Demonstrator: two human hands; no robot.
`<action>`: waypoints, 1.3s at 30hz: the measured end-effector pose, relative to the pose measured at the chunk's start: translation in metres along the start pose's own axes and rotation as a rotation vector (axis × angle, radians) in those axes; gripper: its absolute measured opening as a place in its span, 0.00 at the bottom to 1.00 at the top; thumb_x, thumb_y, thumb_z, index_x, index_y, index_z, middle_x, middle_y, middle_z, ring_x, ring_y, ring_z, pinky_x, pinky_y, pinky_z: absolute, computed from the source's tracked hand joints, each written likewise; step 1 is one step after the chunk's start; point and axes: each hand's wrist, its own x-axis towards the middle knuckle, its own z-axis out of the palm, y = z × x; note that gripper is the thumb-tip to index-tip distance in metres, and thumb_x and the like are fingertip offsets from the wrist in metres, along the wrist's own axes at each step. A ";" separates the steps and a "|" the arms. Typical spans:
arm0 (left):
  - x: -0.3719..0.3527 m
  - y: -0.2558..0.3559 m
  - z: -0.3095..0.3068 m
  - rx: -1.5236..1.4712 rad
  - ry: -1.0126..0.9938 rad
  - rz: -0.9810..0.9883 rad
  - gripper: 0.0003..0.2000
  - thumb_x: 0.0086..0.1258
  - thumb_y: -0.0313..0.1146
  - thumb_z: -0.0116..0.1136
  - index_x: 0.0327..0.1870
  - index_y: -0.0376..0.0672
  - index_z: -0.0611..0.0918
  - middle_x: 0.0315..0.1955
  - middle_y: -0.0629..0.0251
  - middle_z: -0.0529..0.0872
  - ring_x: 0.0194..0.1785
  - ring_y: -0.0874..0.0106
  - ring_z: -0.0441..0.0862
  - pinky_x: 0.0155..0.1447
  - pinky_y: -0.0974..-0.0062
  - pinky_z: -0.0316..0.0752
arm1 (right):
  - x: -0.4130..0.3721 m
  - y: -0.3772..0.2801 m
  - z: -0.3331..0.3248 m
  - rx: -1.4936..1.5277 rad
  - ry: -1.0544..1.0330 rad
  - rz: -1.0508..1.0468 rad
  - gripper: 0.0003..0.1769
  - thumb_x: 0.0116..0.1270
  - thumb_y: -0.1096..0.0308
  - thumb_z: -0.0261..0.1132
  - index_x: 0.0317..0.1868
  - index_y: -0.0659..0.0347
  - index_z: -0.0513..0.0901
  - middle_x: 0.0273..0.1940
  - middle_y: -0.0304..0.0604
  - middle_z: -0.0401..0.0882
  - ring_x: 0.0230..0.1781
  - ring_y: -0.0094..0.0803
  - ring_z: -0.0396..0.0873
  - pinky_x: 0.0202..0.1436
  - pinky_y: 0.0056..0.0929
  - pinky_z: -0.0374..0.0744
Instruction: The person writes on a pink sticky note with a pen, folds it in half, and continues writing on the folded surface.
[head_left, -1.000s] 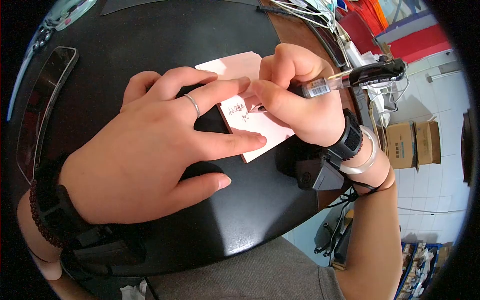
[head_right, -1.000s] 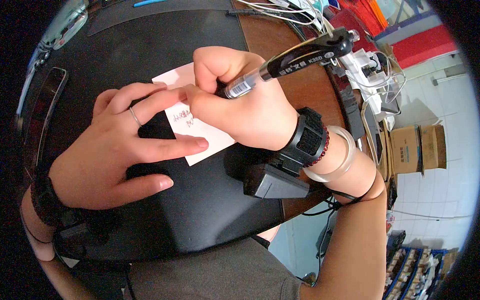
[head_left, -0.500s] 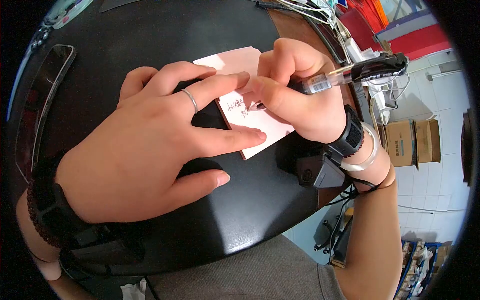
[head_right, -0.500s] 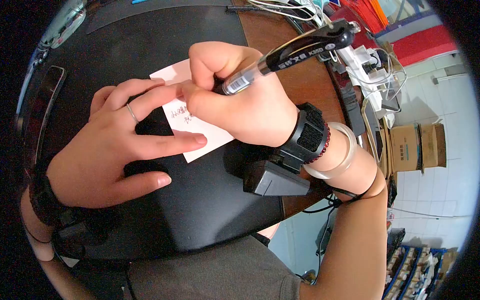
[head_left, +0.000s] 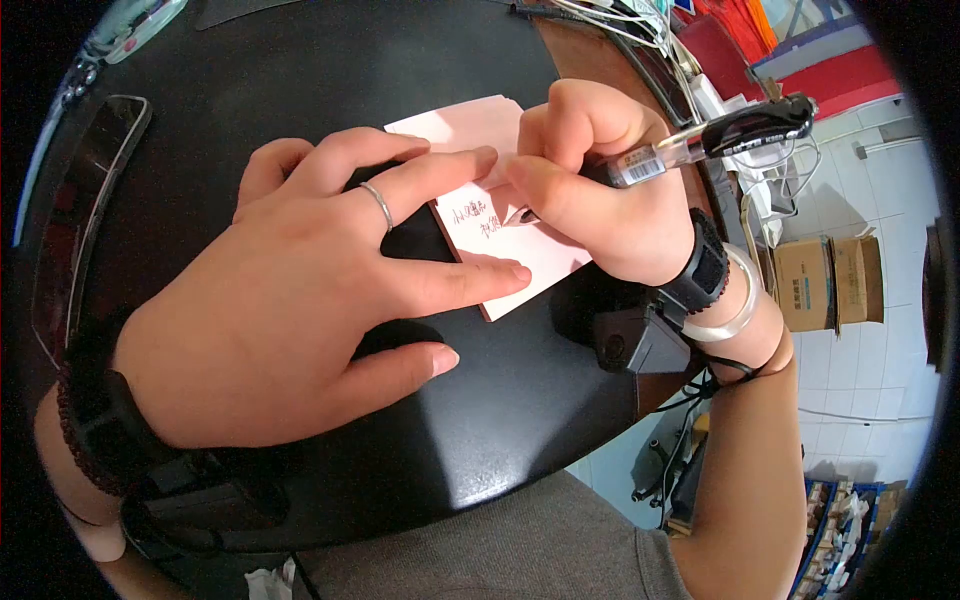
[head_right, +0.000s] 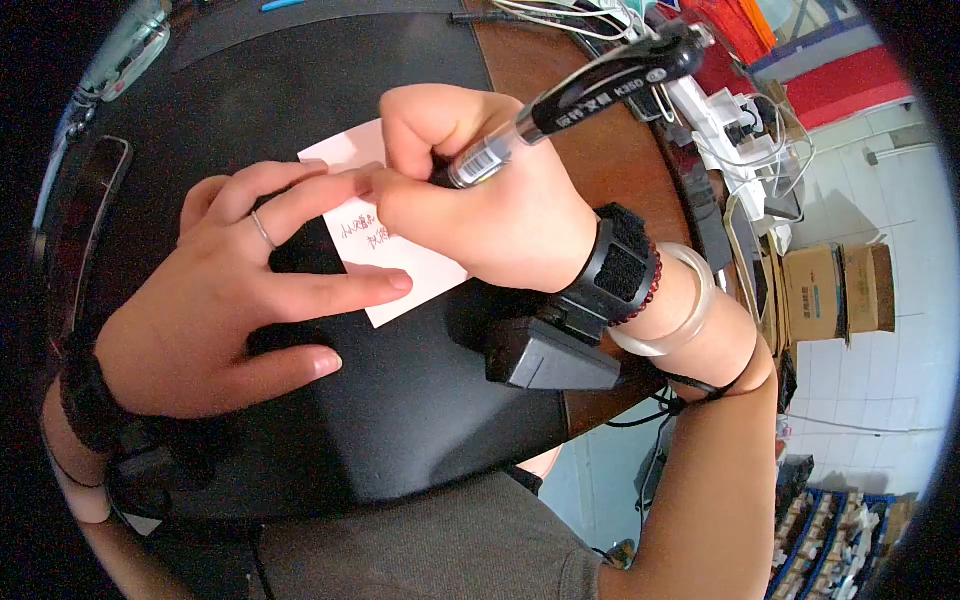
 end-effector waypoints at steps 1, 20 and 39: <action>0.000 0.000 -0.001 0.003 0.002 0.000 0.24 0.50 0.39 0.63 0.54 0.63 0.79 0.64 0.55 0.63 0.65 0.52 0.56 0.64 0.51 0.52 | 0.000 0.000 0.001 0.025 0.028 0.009 0.15 0.54 0.79 0.61 0.19 0.59 0.63 0.18 0.28 0.61 0.21 0.12 0.58 0.21 0.19 0.58; -0.001 0.000 -0.001 0.001 0.007 0.003 0.24 0.51 0.40 0.62 0.54 0.62 0.79 0.63 0.55 0.64 0.64 0.53 0.57 0.63 0.51 0.52 | 0.000 0.001 -0.001 0.031 0.010 0.021 0.15 0.55 0.78 0.62 0.18 0.59 0.64 0.18 0.27 0.62 0.21 0.12 0.59 0.21 0.18 0.58; 0.000 0.000 -0.003 -0.025 0.004 -0.005 0.24 0.50 0.39 0.63 0.53 0.62 0.80 0.63 0.55 0.65 0.64 0.53 0.59 0.63 0.52 0.53 | 0.001 0.000 -0.012 -0.022 -0.030 0.051 0.15 0.57 0.79 0.61 0.20 0.59 0.64 0.21 0.32 0.68 0.23 0.16 0.67 0.25 0.17 0.65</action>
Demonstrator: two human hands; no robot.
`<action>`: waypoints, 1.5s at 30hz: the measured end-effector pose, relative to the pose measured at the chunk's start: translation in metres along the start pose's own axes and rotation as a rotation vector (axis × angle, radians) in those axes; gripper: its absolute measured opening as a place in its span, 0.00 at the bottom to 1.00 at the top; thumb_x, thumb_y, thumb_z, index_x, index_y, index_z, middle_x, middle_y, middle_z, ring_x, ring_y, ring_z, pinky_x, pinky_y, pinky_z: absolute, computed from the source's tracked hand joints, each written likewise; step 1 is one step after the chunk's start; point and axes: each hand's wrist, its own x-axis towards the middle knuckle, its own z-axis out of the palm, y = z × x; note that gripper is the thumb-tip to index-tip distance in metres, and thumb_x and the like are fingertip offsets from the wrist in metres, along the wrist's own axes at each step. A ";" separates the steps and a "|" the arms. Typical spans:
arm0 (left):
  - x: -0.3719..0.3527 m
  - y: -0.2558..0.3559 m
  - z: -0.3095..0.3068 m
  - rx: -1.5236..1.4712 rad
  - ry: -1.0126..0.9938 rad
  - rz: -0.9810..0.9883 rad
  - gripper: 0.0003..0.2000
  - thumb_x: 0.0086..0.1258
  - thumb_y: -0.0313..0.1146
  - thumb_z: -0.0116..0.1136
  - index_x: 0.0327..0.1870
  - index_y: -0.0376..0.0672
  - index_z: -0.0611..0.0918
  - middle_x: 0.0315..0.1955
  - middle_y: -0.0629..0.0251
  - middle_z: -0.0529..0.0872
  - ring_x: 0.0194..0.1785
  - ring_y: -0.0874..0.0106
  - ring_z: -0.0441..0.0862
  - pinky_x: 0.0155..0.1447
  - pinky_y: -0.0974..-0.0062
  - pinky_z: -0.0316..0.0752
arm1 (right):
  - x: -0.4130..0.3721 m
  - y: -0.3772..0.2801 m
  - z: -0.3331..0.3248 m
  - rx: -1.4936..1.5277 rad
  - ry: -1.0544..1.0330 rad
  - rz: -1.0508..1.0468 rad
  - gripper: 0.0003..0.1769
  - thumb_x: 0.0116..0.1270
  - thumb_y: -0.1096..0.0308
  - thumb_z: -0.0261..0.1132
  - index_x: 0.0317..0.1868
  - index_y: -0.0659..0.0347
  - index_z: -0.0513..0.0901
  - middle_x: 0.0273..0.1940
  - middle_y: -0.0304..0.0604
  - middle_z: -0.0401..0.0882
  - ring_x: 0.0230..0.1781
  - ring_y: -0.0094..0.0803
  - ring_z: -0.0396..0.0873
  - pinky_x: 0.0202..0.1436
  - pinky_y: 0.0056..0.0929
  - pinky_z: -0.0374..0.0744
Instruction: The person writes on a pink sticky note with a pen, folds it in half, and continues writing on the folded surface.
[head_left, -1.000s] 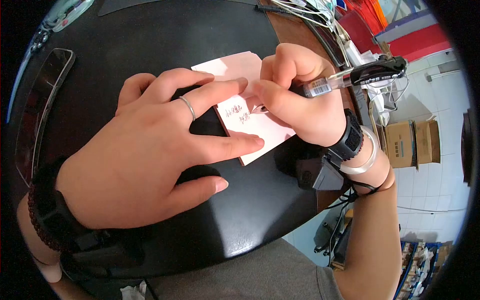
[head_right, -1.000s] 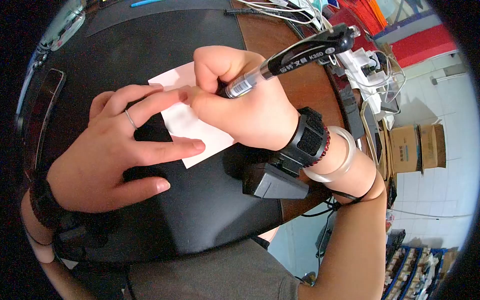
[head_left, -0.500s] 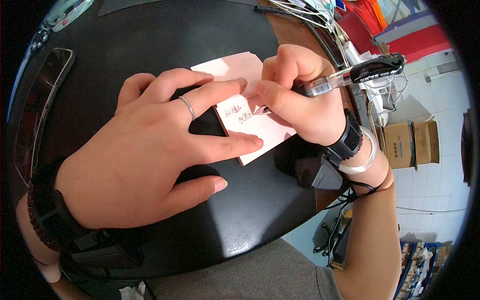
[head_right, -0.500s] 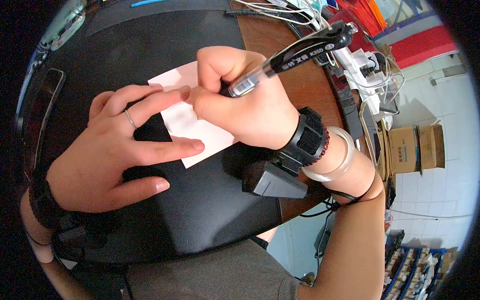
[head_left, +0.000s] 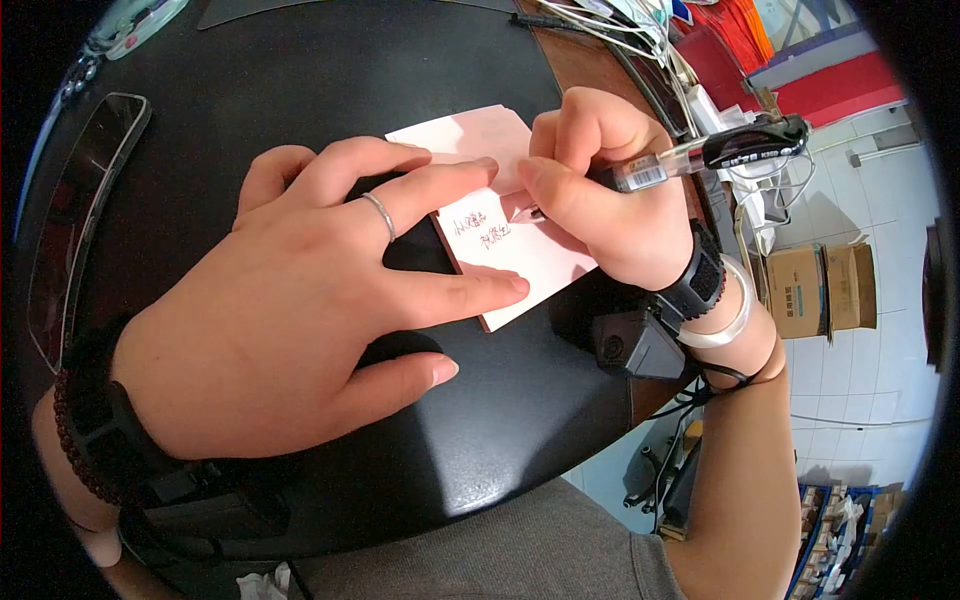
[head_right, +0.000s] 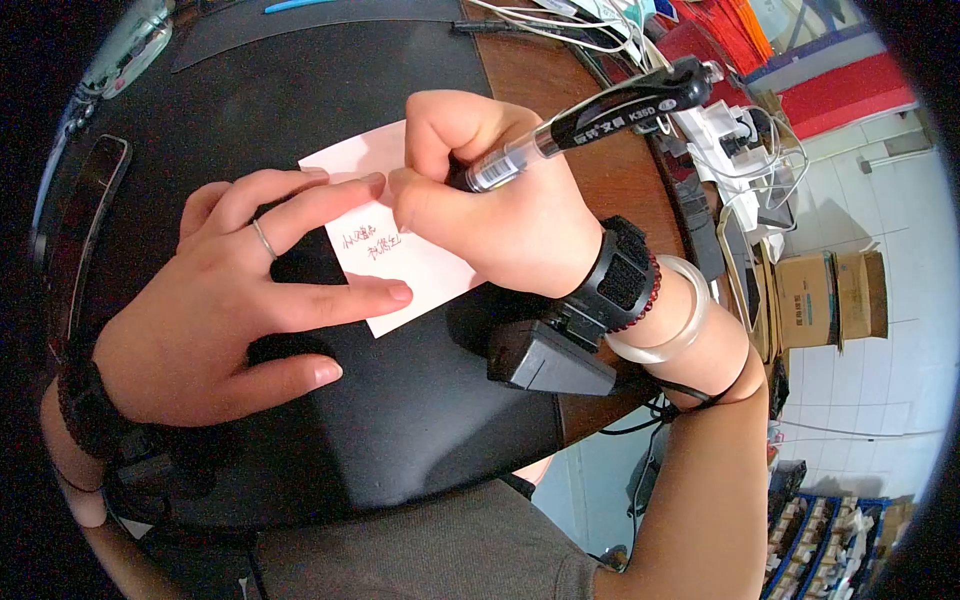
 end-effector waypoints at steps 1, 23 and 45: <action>0.000 0.000 0.000 0.000 0.001 -0.001 0.24 0.50 0.39 0.63 0.53 0.62 0.80 0.63 0.55 0.65 0.64 0.53 0.59 0.63 0.52 0.53 | 0.000 0.000 -0.002 -0.032 -0.079 -0.008 0.14 0.59 0.81 0.59 0.22 0.59 0.64 0.24 0.39 0.73 0.25 0.21 0.74 0.29 0.18 0.72; 0.000 0.001 0.000 0.034 -0.026 0.000 0.24 0.51 0.40 0.62 0.54 0.63 0.79 0.65 0.55 0.63 0.64 0.52 0.57 0.63 0.52 0.53 | 0.000 0.005 0.004 0.049 0.088 0.013 0.15 0.53 0.78 0.61 0.18 0.59 0.63 0.17 0.27 0.60 0.20 0.12 0.57 0.21 0.18 0.58; 0.000 0.001 -0.001 0.041 -0.019 0.003 0.23 0.52 0.40 0.62 0.54 0.62 0.79 0.65 0.56 0.63 0.65 0.53 0.57 0.63 0.53 0.52 | 0.000 0.004 -0.001 -0.032 0.040 -0.001 0.17 0.56 0.83 0.59 0.19 0.58 0.60 0.18 0.31 0.64 0.18 0.14 0.60 0.21 0.17 0.58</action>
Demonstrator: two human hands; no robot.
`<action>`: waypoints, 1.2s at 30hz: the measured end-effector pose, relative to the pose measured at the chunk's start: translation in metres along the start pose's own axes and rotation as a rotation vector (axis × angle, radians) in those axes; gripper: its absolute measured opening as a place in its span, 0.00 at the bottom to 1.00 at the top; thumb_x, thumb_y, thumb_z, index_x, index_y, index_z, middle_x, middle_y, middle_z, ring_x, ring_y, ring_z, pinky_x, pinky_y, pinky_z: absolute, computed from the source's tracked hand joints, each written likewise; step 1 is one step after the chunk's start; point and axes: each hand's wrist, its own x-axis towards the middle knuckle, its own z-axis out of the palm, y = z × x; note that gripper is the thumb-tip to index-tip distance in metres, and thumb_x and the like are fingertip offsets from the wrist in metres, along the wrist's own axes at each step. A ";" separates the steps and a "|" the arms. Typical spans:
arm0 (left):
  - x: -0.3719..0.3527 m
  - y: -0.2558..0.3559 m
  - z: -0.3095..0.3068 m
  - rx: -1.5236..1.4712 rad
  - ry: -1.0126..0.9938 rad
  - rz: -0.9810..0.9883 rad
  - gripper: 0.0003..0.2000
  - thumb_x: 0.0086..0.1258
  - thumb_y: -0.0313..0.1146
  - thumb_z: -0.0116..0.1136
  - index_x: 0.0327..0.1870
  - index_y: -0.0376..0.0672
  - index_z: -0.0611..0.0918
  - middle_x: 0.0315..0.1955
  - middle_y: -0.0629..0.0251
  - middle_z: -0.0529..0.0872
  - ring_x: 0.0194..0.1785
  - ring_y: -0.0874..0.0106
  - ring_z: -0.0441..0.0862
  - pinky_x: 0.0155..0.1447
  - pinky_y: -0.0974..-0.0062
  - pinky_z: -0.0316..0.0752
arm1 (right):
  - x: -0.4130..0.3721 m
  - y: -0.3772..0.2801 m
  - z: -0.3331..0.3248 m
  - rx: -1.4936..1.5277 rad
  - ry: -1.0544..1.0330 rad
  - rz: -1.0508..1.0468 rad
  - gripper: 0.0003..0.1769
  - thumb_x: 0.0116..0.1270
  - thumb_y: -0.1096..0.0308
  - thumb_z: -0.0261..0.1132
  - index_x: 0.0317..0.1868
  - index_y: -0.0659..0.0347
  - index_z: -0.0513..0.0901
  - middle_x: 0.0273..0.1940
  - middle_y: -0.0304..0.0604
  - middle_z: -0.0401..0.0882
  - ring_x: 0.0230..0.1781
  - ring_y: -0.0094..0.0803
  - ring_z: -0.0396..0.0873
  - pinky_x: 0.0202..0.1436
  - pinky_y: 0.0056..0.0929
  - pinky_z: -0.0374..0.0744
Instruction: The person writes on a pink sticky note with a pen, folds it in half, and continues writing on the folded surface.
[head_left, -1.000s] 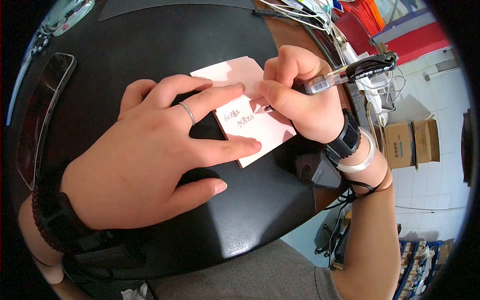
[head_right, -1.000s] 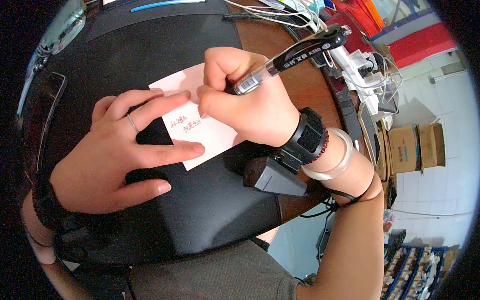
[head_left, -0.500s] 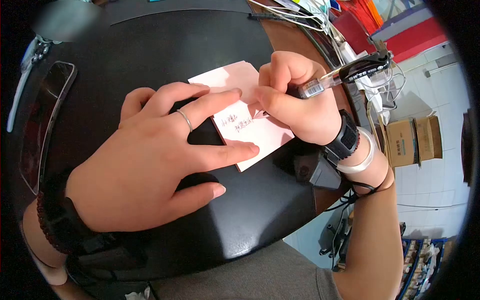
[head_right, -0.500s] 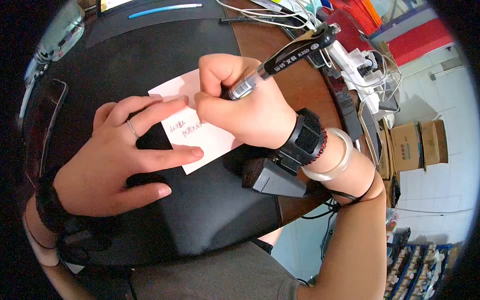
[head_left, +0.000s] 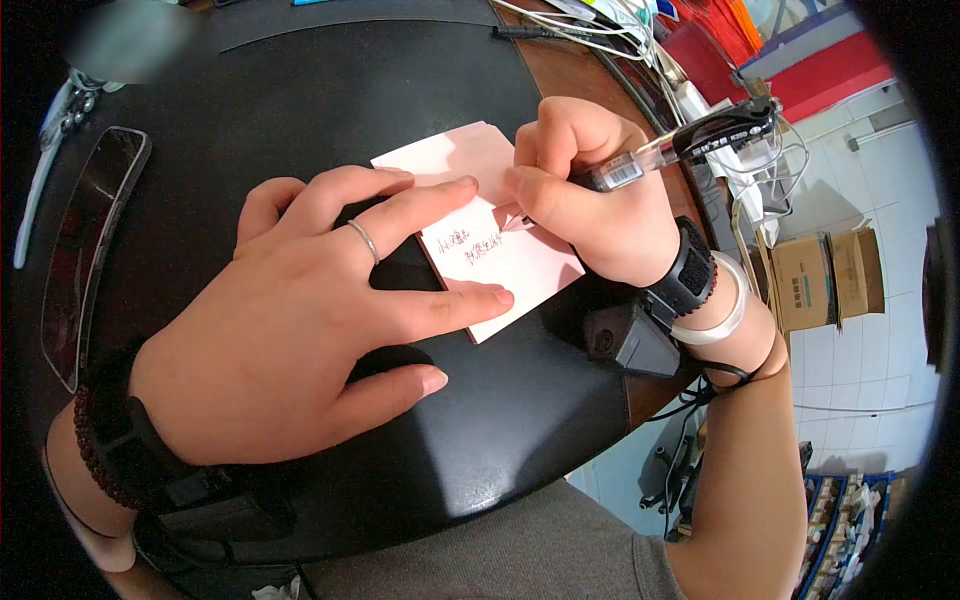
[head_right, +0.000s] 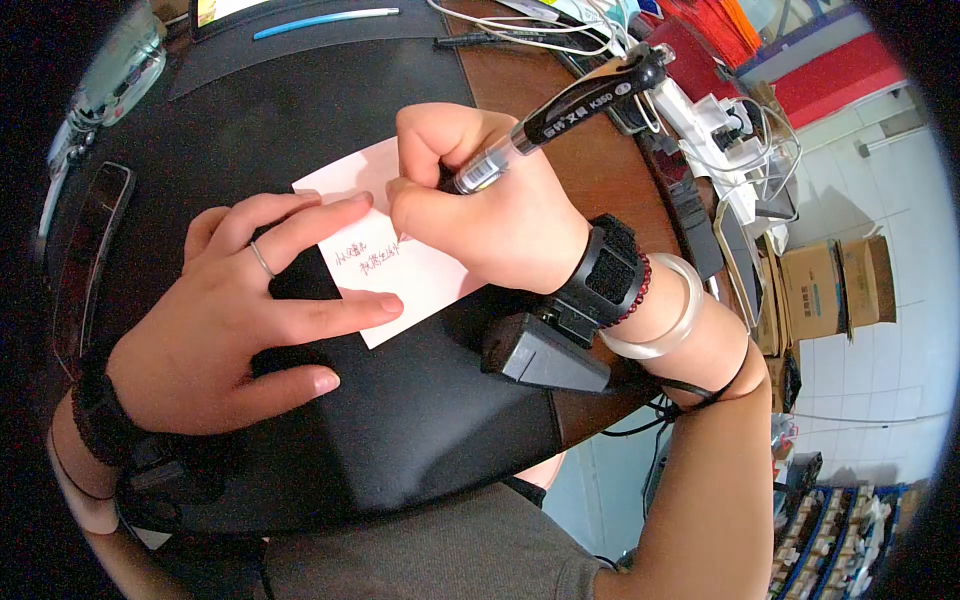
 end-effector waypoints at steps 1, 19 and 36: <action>0.000 0.000 0.000 0.000 0.000 0.000 0.23 0.52 0.40 0.62 0.54 0.62 0.79 0.65 0.56 0.63 0.65 0.53 0.57 0.63 0.53 0.52 | 0.000 0.001 -0.001 -0.030 -0.003 -0.024 0.17 0.56 0.83 0.59 0.19 0.58 0.60 0.18 0.31 0.64 0.18 0.14 0.61 0.21 0.17 0.58; 0.000 0.000 0.000 -0.006 -0.007 -0.001 0.24 0.51 0.40 0.62 0.54 0.63 0.79 0.65 0.55 0.63 0.64 0.52 0.58 0.63 0.52 0.53 | 0.000 0.000 -0.001 0.020 -0.009 0.001 0.17 0.56 0.83 0.58 0.19 0.58 0.60 0.18 0.31 0.65 0.19 0.16 0.63 0.21 0.17 0.61; 0.001 0.000 -0.001 -0.017 -0.016 -0.013 0.24 0.51 0.39 0.62 0.54 0.63 0.79 0.65 0.54 0.62 0.65 0.52 0.56 0.63 0.52 0.52 | -0.001 -0.002 -0.002 0.033 -0.017 0.025 0.17 0.56 0.84 0.58 0.19 0.58 0.60 0.18 0.32 0.66 0.19 0.16 0.63 0.22 0.17 0.60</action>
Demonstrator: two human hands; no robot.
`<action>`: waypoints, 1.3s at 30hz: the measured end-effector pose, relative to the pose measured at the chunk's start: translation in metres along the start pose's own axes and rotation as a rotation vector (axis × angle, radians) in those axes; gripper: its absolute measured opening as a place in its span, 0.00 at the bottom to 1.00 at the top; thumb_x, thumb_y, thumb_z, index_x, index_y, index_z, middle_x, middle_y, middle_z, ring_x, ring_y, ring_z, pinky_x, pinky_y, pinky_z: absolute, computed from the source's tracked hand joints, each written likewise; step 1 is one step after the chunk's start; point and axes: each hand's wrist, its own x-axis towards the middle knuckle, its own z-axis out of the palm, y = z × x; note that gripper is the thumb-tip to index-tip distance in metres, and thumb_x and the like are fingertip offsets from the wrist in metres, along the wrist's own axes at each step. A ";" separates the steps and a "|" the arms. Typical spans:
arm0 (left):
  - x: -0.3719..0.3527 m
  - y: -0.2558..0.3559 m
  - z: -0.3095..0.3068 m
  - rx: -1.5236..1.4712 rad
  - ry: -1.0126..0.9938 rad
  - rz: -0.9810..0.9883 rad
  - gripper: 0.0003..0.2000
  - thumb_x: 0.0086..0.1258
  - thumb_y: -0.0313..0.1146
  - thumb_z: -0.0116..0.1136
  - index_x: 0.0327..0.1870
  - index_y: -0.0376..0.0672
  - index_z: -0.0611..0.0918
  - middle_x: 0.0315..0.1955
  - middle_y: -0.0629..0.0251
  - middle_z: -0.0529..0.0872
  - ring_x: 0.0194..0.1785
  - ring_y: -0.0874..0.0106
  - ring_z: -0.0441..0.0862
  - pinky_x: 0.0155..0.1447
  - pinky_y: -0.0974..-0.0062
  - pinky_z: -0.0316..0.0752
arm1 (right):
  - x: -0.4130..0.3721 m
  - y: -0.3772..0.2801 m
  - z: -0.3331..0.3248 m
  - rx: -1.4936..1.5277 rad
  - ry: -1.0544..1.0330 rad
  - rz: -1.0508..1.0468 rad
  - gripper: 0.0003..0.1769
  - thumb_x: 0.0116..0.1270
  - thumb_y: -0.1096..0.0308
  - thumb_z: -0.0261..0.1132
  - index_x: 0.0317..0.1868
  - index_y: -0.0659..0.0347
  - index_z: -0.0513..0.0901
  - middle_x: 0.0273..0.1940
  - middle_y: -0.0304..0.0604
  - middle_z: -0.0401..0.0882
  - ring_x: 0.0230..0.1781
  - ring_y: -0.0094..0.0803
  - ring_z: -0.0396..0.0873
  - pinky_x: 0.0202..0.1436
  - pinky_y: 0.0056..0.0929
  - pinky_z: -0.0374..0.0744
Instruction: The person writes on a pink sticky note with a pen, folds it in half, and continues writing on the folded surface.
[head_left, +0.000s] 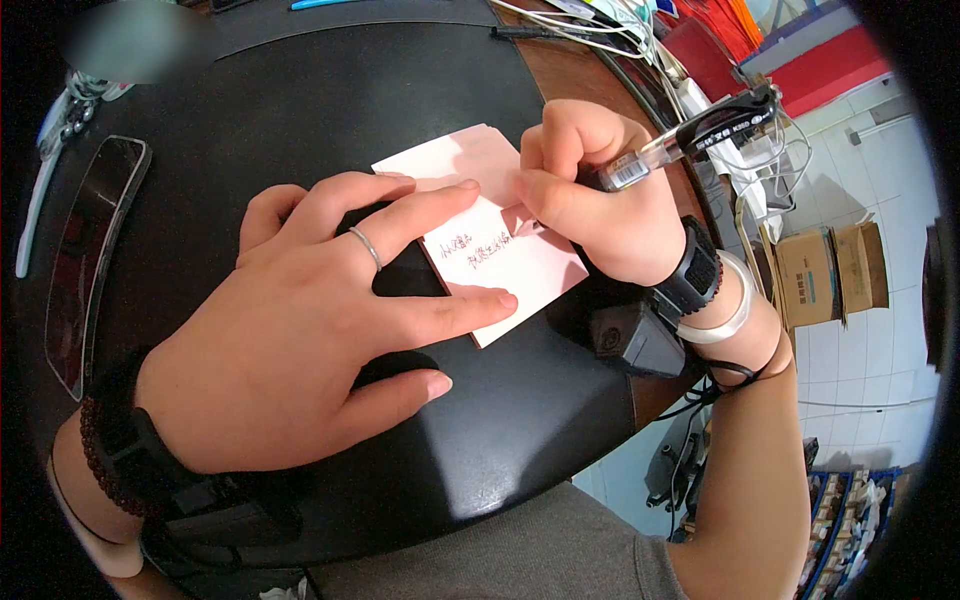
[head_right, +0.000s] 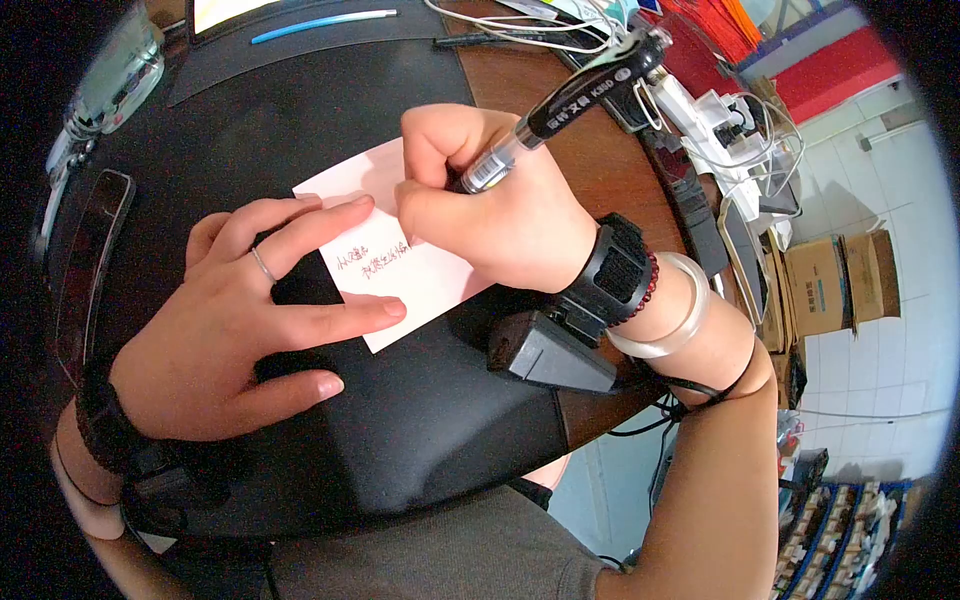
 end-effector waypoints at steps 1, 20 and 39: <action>0.000 0.000 0.000 0.000 0.000 0.001 0.24 0.51 0.39 0.62 0.54 0.63 0.79 0.65 0.54 0.62 0.65 0.52 0.56 0.63 0.52 0.52 | 0.000 0.000 0.000 0.000 0.015 0.016 0.17 0.56 0.84 0.58 0.19 0.58 0.60 0.18 0.32 0.65 0.19 0.16 0.63 0.22 0.17 0.60; -0.001 -0.001 0.002 0.014 0.011 0.007 0.23 0.52 0.41 0.61 0.54 0.64 0.79 0.65 0.56 0.62 0.65 0.53 0.57 0.64 0.53 0.51 | -0.002 0.002 -0.001 -0.005 -0.015 -0.018 0.17 0.56 0.83 0.58 0.19 0.58 0.60 0.19 0.32 0.66 0.19 0.16 0.63 0.22 0.17 0.61; -0.002 -0.002 0.000 -0.029 0.007 -0.012 0.24 0.51 0.40 0.62 0.55 0.60 0.78 0.65 0.61 0.64 0.66 0.52 0.56 0.63 0.49 0.52 | -0.004 -0.001 0.011 0.085 -0.109 -0.078 0.13 0.60 0.76 0.63 0.23 0.60 0.66 0.24 0.31 0.67 0.26 0.14 0.64 0.27 0.18 0.62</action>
